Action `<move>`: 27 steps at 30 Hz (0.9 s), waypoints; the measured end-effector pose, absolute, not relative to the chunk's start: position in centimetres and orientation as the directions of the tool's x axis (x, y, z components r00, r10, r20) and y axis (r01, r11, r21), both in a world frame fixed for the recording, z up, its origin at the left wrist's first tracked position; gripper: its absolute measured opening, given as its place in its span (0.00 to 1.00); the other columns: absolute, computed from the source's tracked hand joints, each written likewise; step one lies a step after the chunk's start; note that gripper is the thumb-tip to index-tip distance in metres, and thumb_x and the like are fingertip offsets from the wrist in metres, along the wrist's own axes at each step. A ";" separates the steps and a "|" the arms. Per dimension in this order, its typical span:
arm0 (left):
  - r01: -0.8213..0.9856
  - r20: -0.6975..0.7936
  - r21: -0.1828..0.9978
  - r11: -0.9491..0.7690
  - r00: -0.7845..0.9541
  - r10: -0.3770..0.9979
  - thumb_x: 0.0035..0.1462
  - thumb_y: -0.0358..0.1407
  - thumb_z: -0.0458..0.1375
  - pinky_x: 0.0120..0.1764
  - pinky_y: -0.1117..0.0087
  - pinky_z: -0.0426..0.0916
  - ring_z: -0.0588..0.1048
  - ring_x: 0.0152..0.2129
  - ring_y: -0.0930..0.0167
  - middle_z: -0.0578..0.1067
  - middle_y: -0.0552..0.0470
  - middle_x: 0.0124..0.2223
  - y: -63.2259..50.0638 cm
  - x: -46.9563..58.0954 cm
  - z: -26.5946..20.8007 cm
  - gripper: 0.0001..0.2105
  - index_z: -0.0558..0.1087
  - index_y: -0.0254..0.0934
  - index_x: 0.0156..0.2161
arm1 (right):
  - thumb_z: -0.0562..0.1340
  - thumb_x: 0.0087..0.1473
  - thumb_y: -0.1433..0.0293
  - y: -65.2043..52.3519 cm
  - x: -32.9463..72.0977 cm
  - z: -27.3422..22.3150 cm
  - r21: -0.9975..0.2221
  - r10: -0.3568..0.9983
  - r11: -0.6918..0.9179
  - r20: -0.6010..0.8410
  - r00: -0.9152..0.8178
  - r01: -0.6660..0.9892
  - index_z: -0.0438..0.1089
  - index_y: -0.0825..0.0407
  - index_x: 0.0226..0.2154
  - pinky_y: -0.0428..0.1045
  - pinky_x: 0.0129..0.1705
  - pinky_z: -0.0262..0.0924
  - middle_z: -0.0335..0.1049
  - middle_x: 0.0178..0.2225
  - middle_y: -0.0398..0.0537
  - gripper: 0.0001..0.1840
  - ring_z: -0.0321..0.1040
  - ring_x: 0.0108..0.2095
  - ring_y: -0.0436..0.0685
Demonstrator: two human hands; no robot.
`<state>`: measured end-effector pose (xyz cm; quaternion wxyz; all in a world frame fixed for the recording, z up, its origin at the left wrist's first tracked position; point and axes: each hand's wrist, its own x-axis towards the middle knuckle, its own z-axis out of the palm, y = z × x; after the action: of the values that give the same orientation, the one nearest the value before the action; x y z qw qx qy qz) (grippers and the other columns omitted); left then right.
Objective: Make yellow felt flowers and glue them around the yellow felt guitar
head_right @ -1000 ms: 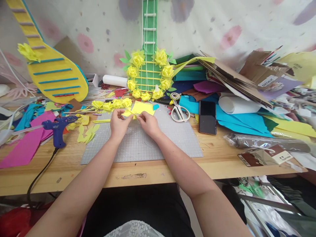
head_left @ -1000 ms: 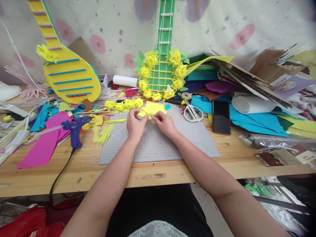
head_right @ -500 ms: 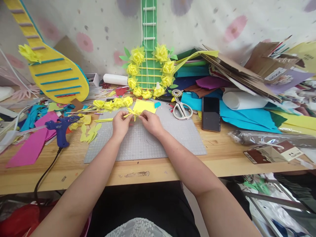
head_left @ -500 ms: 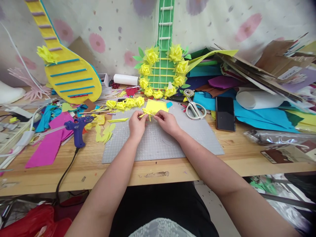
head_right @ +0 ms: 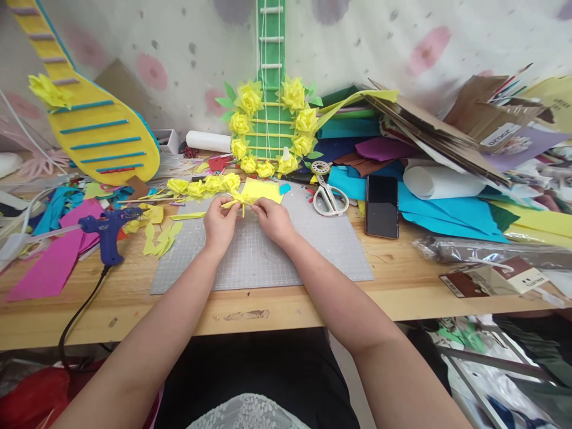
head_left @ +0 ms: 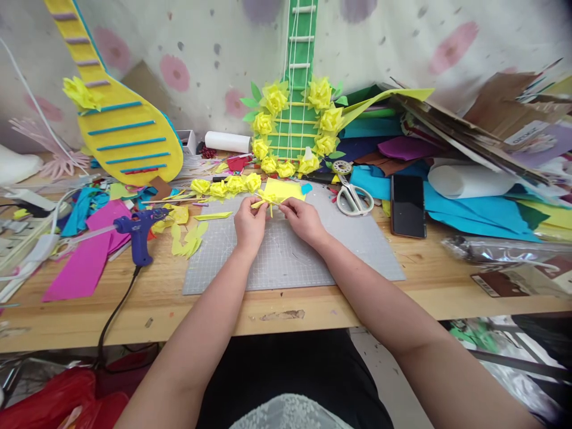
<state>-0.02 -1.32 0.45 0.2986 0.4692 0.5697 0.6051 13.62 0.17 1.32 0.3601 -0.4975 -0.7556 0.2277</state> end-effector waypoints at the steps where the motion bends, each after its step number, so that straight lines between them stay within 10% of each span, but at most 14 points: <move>1: 0.168 0.218 0.972 -0.164 -0.388 0.895 0.47 0.33 0.58 0.26 0.71 0.70 0.74 0.25 0.72 0.73 0.52 0.31 -1.3 0.0 0.4 0.06 0.67 0.37 0.33 | 0.53 0.55 0.64 0.2 13.6 1.3 -0.691 0.911 0.413 0.327 -0.253 0.593 0.67 0.52 0.29 0.46 0.32 0.53 0.69 0.27 0.45 0.11 0.63 0.28 0.52; 16: 0.142 0.178 0.981 -0.131 -0.404 0.897 0.43 0.37 0.61 0.28 0.74 0.66 0.71 0.23 0.75 0.72 0.54 0.27 -1.2 0.0 0.4 0.08 0.68 0.36 0.28 | 0.52 0.56 0.66 0.0 13.5 1.8 -0.590 0.873 0.487 0.348 -0.342 0.644 0.66 0.52 0.28 0.47 0.35 0.53 0.70 0.30 0.49 0.12 0.63 0.31 0.53; 27: -0.364 -0.206 0.926 0.096 -0.275 0.939 0.29 0.33 0.67 0.27 0.71 0.69 0.70 0.23 0.76 0.69 0.56 0.26 -1.3 -0.8 2.3 0.16 0.64 0.34 0.24 | 0.51 0.56 0.67 0.1 13.4 1.7 -0.624 0.824 0.562 0.369 -0.429 0.543 0.65 0.52 0.28 0.46 0.35 0.53 0.69 0.30 0.47 0.10 0.62 0.31 0.52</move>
<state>-0.82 -1.32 2.27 0.5330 0.2798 0.5138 0.6113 13.44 0.12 1.69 0.3334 -0.4177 -0.8184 0.2112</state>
